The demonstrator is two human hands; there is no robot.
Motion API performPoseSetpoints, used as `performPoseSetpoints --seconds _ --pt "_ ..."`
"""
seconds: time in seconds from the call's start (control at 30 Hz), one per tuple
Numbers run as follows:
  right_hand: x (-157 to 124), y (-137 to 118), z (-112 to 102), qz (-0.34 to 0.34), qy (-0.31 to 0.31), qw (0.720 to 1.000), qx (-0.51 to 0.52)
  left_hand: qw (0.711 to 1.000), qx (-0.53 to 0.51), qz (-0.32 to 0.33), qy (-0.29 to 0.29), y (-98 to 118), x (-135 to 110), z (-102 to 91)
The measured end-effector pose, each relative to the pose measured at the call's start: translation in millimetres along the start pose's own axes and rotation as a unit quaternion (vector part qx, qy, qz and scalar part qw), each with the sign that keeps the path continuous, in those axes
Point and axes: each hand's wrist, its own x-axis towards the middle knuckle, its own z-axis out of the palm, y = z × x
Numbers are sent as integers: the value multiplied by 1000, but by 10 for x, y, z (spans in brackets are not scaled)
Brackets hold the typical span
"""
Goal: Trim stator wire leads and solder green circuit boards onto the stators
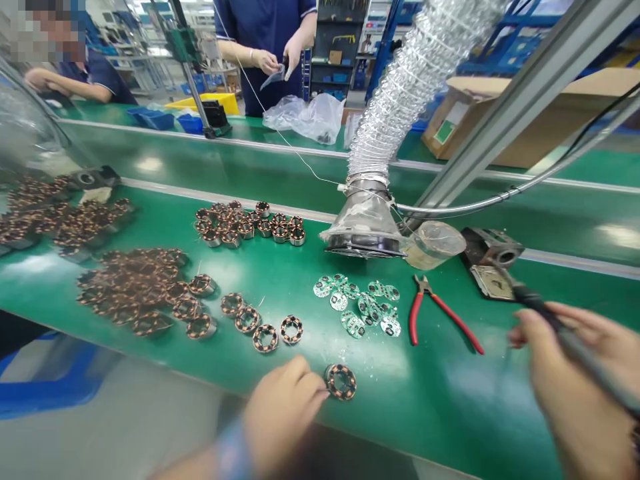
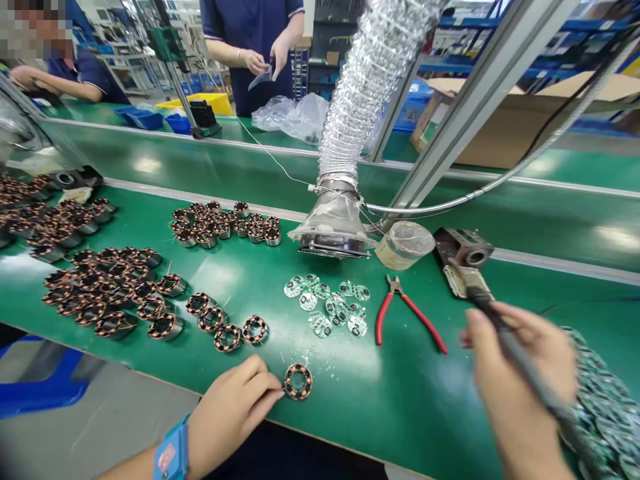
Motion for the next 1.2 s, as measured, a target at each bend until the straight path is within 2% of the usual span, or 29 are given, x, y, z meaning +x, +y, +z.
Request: performPoseSetpoints --seconds 0.07,0.17,0.3,0.4,0.47,0.57,0.7,0.77,0.87,1.03,1.2 --pt "-278 -144 144 -76 -58 995 -13 999 -26 -15 25 28 -44 29" --pt "-551 -208 400 -186 -159 970 2 995 -77 -28 51 39 -97 44" --pt "-611 -232 578 -252 -209 945 -21 984 -159 -85 11 31 -117 -5" --pt "-578 -269 617 -253 -211 943 -52 955 -249 -158 -26 54 -110 -22" --pt "-568 -266 641 -249 -209 944 -62 922 -329 -200 -22 80 -100 0" --pt "-567 -216 651 -254 -213 942 -56 867 -440 -231 23 110 -77 63" --pt "-585 -149 513 -283 -248 927 -16 827 -500 -241 88 124 -49 121" --pt "-630 -138 402 -285 -266 921 8 806 -524 -259 95 131 -39 125" --pt "-755 -139 297 -256 -247 934 10 774 -556 -287 99 148 -22 117" --pt "-940 -118 396 -210 -194 958 -36 761 -555 -322 94 178 14 105" --pt "-933 -170 452 -187 -185 965 4 752 -560 -330 110 188 33 107"
